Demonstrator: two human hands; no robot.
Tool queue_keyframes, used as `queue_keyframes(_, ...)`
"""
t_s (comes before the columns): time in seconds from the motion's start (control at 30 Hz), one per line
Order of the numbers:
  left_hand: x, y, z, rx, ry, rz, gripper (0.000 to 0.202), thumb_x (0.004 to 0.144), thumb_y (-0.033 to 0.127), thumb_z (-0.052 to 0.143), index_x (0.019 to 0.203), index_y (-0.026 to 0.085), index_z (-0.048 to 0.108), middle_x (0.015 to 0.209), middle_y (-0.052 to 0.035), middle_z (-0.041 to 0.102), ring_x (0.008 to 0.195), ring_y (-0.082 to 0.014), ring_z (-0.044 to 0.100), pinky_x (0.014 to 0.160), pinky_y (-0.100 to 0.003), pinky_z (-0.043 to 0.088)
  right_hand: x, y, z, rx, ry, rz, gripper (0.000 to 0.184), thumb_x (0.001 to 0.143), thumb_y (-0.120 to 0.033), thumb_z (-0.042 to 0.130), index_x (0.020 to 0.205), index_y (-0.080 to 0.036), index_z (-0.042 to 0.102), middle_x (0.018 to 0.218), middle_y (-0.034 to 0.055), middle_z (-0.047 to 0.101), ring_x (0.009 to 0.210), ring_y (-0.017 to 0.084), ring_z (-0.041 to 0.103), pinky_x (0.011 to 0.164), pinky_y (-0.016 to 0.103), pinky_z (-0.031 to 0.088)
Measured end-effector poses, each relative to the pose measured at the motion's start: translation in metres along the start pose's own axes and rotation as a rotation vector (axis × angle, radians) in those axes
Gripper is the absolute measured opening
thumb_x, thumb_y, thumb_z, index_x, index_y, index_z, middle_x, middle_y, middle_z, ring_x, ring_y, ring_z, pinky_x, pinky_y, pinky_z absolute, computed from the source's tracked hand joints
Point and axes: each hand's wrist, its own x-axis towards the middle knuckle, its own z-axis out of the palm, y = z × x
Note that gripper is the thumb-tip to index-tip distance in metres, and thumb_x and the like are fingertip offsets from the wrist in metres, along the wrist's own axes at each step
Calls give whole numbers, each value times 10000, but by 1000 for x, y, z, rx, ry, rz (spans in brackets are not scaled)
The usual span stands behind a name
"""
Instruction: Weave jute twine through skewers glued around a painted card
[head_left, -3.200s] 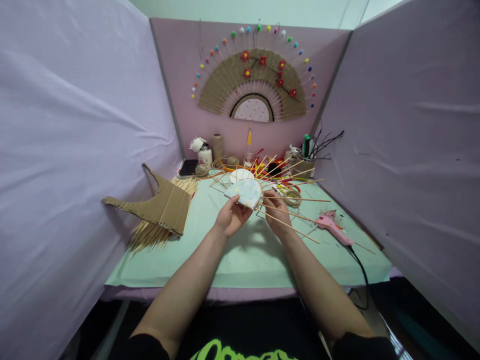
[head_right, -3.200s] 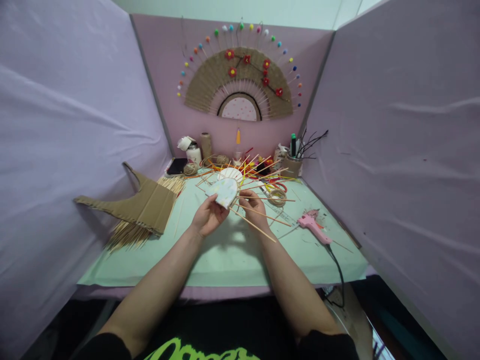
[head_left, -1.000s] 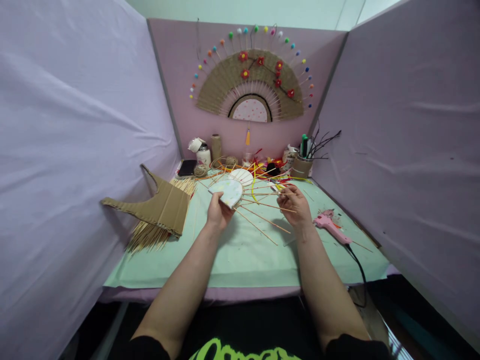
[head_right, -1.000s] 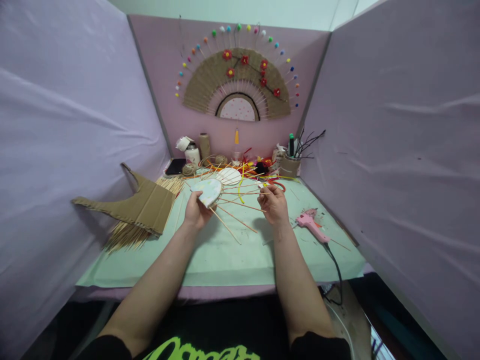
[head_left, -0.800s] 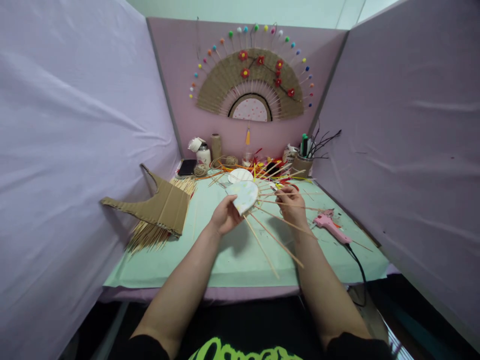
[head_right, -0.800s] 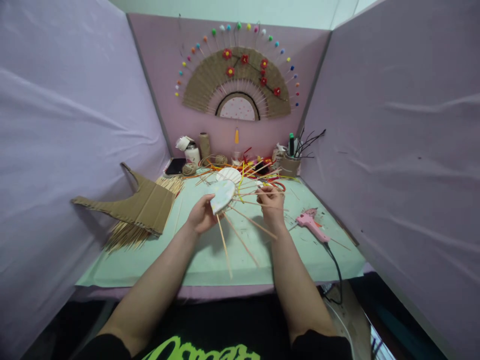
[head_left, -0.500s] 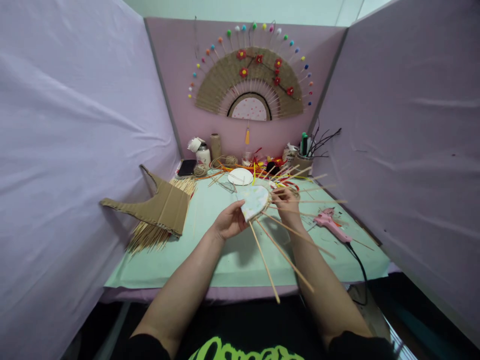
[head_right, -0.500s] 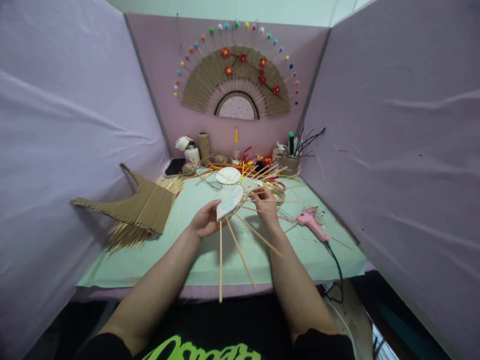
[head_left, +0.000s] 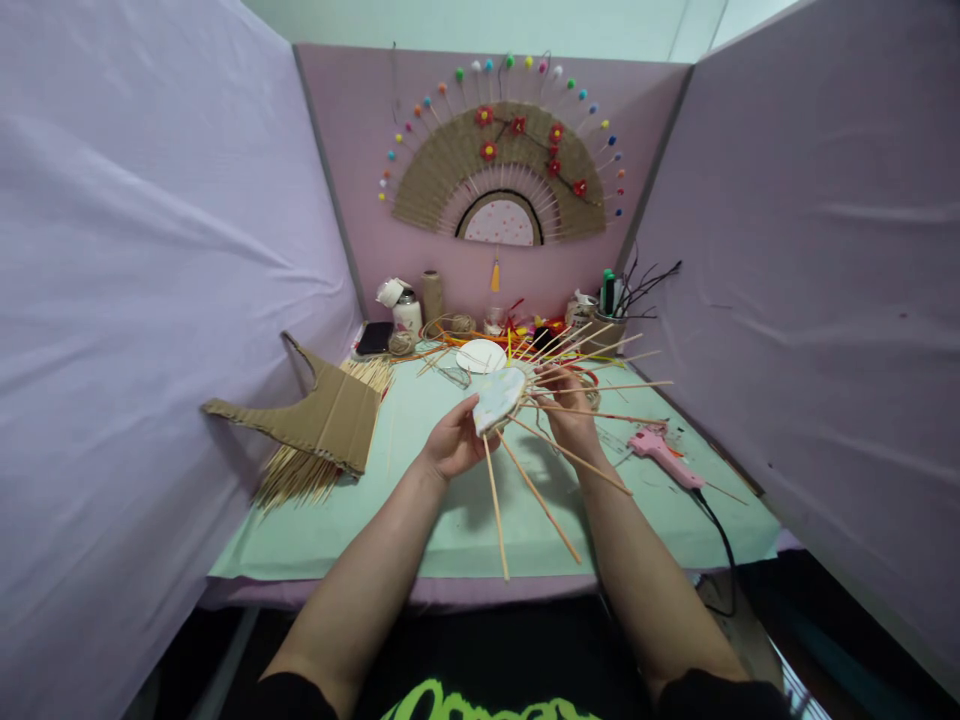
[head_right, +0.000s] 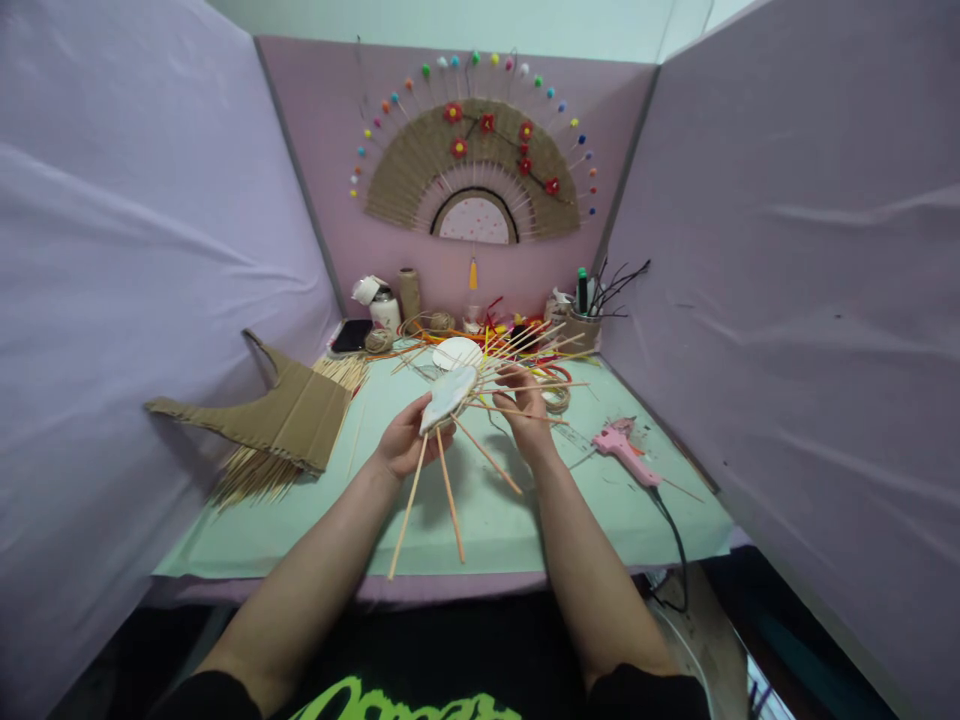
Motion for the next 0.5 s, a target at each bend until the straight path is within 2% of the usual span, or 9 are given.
queue_keyframes(0.07,0,-1,-3,-1,-36,-19,267,856,266,478,1023,107,611,737,-61,684,574,-122,613,539,-230,483,-2,-2,6,71,-37,35,500,637,-243,739,1101,-293,562,1169,33,582,1056,181,551,897,334,454)
queue_keyframes(0.17,2,-2,-6,33,-16,-40,278,855,269,483,1046,108,607,734,-68,687,567,-128,621,546,-236,490,-6,-6,11,107,-75,96,579,590,-264,772,1122,-304,547,1199,38,587,1117,201,542,916,356,464)
queue_keyframes(0.33,2,-3,-4,86,56,-97,309,867,266,484,1125,124,575,775,-85,697,604,-147,649,511,-227,488,-11,-15,14,104,-126,162,481,614,-274,767,1057,-287,579,1065,39,653,1076,200,570,924,370,469)
queue_keyframes(0.5,3,-3,6,52,131,-95,279,892,315,482,1059,112,574,682,-62,656,490,-97,583,446,-185,466,-9,-14,12,81,-137,145,451,597,-267,780,1007,-277,592,1046,32,650,1030,193,584,897,345,481)
